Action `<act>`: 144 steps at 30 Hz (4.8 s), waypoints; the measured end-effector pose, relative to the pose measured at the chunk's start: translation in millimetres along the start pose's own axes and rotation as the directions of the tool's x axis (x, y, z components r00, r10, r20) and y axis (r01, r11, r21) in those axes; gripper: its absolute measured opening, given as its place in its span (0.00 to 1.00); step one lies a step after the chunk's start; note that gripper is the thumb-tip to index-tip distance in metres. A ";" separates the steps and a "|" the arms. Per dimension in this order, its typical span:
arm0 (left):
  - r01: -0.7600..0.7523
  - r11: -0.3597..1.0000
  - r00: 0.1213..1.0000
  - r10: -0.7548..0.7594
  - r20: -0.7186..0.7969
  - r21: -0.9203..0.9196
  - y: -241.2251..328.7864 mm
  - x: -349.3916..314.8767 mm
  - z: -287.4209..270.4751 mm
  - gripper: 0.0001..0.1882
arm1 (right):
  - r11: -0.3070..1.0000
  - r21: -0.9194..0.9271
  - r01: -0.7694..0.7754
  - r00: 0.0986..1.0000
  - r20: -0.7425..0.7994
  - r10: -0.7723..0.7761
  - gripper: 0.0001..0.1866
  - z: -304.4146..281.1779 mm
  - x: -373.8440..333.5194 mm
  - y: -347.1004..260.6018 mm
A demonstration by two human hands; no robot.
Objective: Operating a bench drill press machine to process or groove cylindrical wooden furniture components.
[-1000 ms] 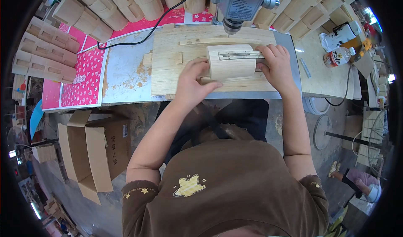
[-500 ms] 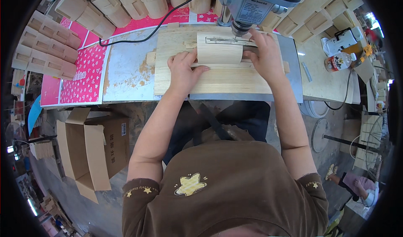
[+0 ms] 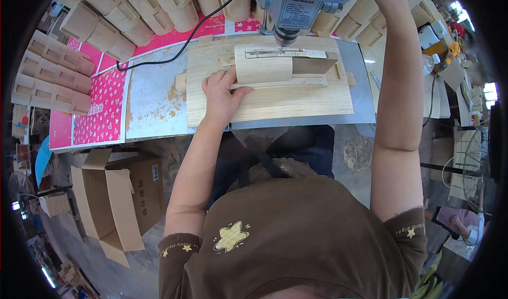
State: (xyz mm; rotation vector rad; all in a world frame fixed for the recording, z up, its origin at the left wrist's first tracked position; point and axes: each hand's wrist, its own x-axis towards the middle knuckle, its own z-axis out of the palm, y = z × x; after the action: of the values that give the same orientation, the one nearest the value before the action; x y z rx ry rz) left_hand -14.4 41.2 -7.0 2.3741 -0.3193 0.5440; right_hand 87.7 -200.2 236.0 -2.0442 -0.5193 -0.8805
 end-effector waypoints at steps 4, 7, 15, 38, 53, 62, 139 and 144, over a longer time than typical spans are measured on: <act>-0.027 0.999 0.998 0.025 -0.061 -0.026 0.5 -0.5 1.1 0.29 | 0.971 -0.213 0.108 0.994 0.046 -0.101 0.11 -28.1 -33.4 -14.8; 0.022 0.999 1.000 -0.022 -0.014 -0.026 -0.2 -0.5 1.5 0.29 | 0.969 -0.240 0.057 0.997 0.073 -0.041 0.10 -41.2 -72.6 -20.6; 0.024 1.000 1.000 -0.024 -0.006 -0.015 -0.4 -1.1 1.3 0.29 | 0.990 -0.141 -0.024 1.000 -0.011 0.023 0.05 3.0 -161.3 -4.8; 0.045 0.995 0.999 -0.046 -0.005 -0.089 26.5 9.9 31.4 0.30 | 0.959 -0.278 0.049 0.998 -0.023 -0.058 0.19 4.2 12.5 1.5; 0.005 0.996 1.000 -0.006 -0.008 -0.094 26.5 10.1 29.8 0.29 | 0.993 -0.099 0.068 0.997 -0.019 -0.070 0.04 -0.5 -158.4 3.0; 0.034 0.995 0.999 -0.035 -0.002 -0.093 26.0 9.7 30.4 0.28 | 0.977 -0.105 0.184 0.976 -0.097 -0.194 0.04 20.7 -172.7 30.1; 0.639 0.487 0.758 -0.529 -0.381 0.596 -153.5 0.1 -315.2 0.19 | 0.921 -0.361 0.149 0.876 0.480 0.046 0.17 -3.1 -193.0 54.7; 0.679 0.419 0.713 -0.571 -0.407 0.603 -224.0 28.9 -307.6 0.18 | 0.905 -0.414 0.095 0.870 0.477 0.127 0.16 -2.5 -193.5 49.7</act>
State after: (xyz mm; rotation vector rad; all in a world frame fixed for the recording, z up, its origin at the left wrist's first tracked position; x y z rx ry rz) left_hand 0.9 409.3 92.2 2.8852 1.0617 0.5019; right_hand -11.6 -239.3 67.1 -2.7020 -0.6198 -0.4679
